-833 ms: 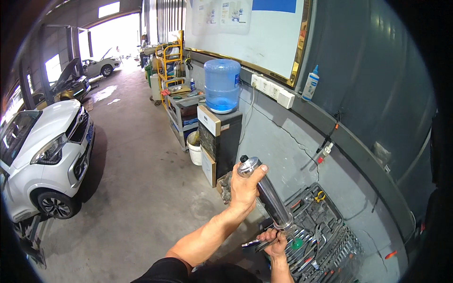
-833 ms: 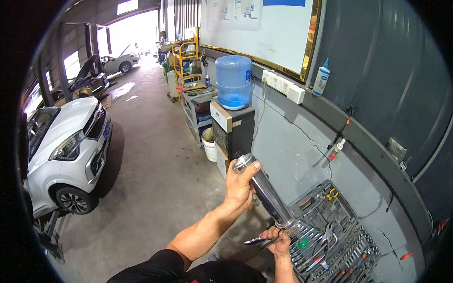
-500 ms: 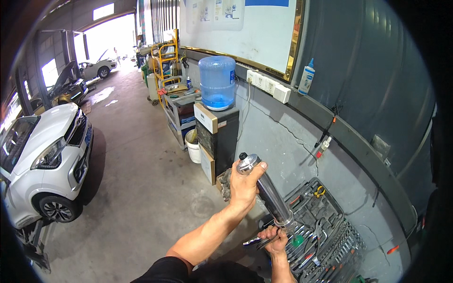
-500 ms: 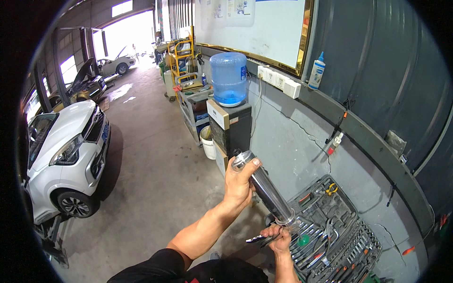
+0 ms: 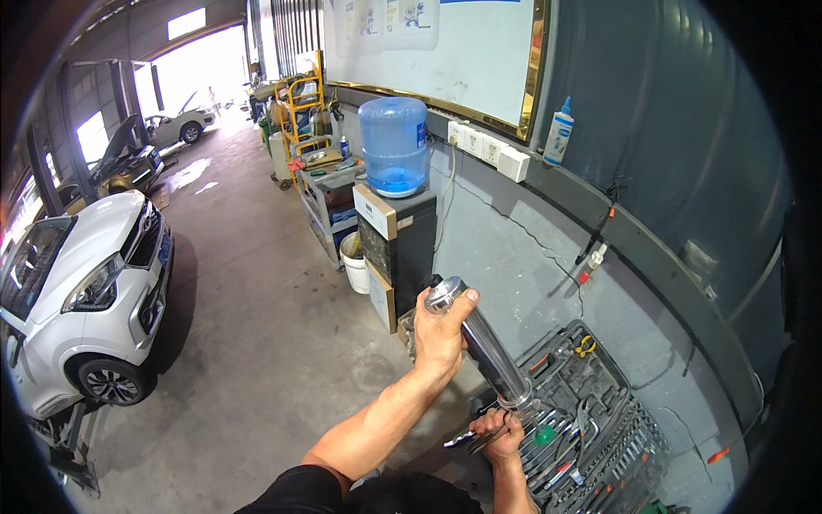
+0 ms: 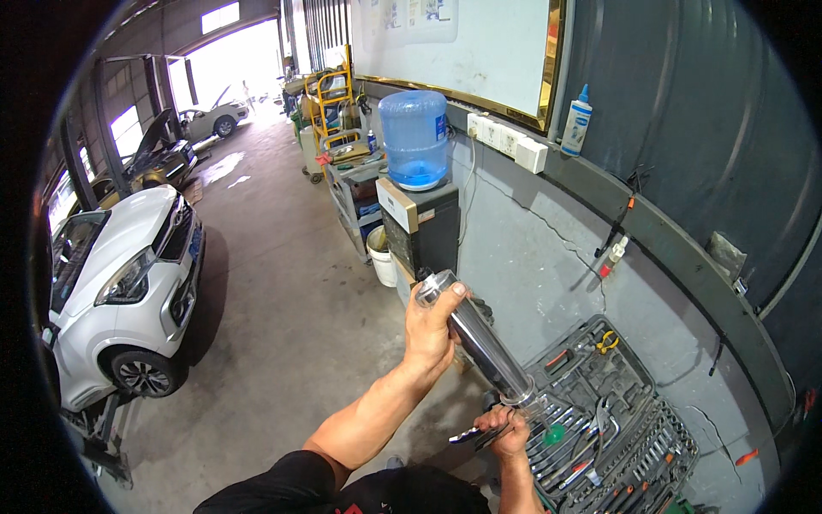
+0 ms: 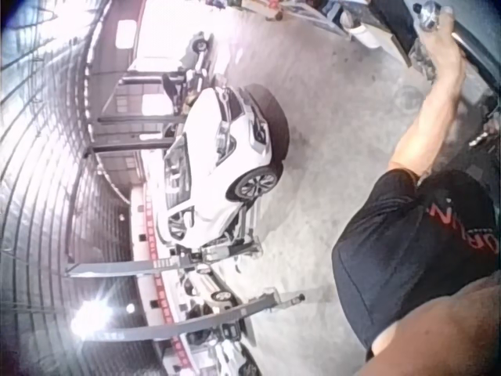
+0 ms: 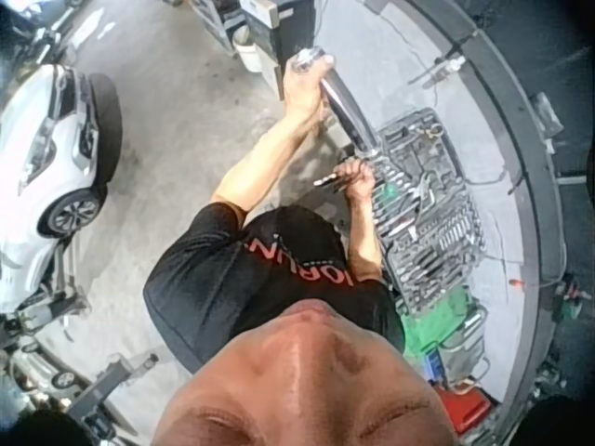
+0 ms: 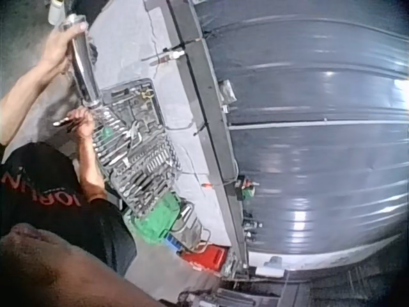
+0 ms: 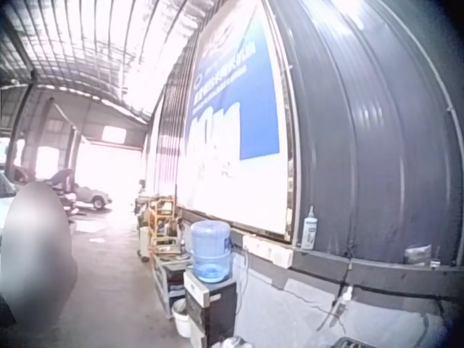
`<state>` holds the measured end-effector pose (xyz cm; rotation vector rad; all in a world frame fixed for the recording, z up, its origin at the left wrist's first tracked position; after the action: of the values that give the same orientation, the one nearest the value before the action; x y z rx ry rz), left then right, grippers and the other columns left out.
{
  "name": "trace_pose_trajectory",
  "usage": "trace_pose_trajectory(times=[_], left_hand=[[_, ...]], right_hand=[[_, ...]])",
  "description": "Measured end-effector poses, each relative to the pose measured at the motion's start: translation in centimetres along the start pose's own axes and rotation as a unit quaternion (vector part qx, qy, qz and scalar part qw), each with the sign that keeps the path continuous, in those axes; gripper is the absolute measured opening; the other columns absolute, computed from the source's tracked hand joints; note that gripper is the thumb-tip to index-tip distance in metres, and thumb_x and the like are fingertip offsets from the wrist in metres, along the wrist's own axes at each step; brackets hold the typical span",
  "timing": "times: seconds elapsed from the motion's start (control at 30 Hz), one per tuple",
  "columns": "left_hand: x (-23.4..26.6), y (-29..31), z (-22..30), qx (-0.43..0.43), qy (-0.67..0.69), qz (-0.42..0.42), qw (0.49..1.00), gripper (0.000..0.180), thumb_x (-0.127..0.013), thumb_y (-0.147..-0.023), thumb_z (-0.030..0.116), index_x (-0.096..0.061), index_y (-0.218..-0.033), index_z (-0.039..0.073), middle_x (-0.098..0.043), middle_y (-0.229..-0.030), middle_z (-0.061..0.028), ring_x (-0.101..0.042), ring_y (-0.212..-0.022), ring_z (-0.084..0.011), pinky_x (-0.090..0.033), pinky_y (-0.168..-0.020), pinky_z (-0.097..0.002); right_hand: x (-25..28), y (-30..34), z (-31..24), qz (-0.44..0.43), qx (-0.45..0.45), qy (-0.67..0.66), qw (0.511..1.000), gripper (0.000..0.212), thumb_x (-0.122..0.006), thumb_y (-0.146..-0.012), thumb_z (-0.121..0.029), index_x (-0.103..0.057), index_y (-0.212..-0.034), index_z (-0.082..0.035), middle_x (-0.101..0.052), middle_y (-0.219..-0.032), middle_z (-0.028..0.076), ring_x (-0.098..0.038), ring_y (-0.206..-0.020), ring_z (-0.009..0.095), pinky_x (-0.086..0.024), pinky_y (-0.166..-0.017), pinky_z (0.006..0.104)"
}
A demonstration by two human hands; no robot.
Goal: The person assembles a grease gun by inserting a grease cartridge into the cylinder, securing the cap, and attaching the handle. They then use a wrench to tighten the cap and prepare the tool for use.
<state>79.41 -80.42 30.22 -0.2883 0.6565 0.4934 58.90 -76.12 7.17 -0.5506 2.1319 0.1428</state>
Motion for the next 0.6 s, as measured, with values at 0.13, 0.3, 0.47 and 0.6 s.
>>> trace_pose_trajectory(times=[0.13, 0.3, 0.47, 0.6], left_hand=[[1.4, -3.0, -0.6, 0.058, 0.019, -0.062, 0.996, 0.025, -0.077, -0.086, 0.022, -0.06, -0.092, 0.004, -0.064, -0.077, -0.0071, -0.059, -0.053, -0.0133, -0.047, -0.043, -0.0264], [1.0, -3.6, 0.0, 0.081, 0.079, -0.047, 0.993, 0.029, -0.079, -0.085, 0.023, -0.06, -0.097, 0.003, -0.065, -0.082, -0.0099, -0.067, -0.071, -0.0198, -0.06, -0.066, -0.0346], [1.7, -3.5, -0.5, 0.082, 0.071, -0.029, 0.994, 0.032, -0.08, -0.085, 0.023, -0.059, -0.099, 0.003, -0.065, -0.083, -0.01, -0.067, -0.07, -0.0193, -0.059, -0.063, -0.0339], [2.0, -3.4, -0.4, 0.065, 0.057, -0.018, 0.996, 0.033, -0.079, -0.085, 0.021, -0.056, -0.101, 0.003, -0.064, -0.082, -0.0097, -0.066, -0.068, -0.0188, -0.058, -0.061, -0.0332]], right_hand=[[-1.5, -0.2, -0.2, -0.002, -0.021, 0.01, 1.0, 0.043, -0.067, -0.081, -0.046, -0.063, -0.094, -0.005, -0.063, -0.088, 0.01, -0.066, -0.085, 0.033, -0.052, -0.088, 0.0557], [-6.2, 1.3, 0.5, -0.073, -0.029, 0.021, 0.997, 0.042, -0.066, -0.088, -0.045, -0.059, -0.1, -0.005, -0.061, -0.091, 0.014, -0.063, -0.095, 0.037, -0.047, -0.097, 0.0608], [-4.2, 0.9, 2.0, -0.079, -0.02, -0.004, 0.997, 0.036, -0.056, -0.098, -0.043, -0.055, -0.087, -0.008, -0.053, -0.079, 0.009, -0.058, -0.078, 0.028, -0.05, -0.088, 0.0575], [-3.8, 0.7, 2.4, -0.075, -0.027, -0.013, 0.997, 0.035, -0.057, -0.097, -0.04, -0.056, -0.086, -0.007, -0.052, -0.078, 0.01, -0.057, -0.075, 0.028, -0.05, -0.085, 0.0552]])
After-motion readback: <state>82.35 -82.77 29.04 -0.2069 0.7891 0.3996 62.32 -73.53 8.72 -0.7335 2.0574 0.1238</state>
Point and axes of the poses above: each hand's wrist, its own y-axis away from the middle knuckle, its own x-axis out of the back of the hand, z = x × y, the point moved 7 cm from there along -y, towards the middle knuckle
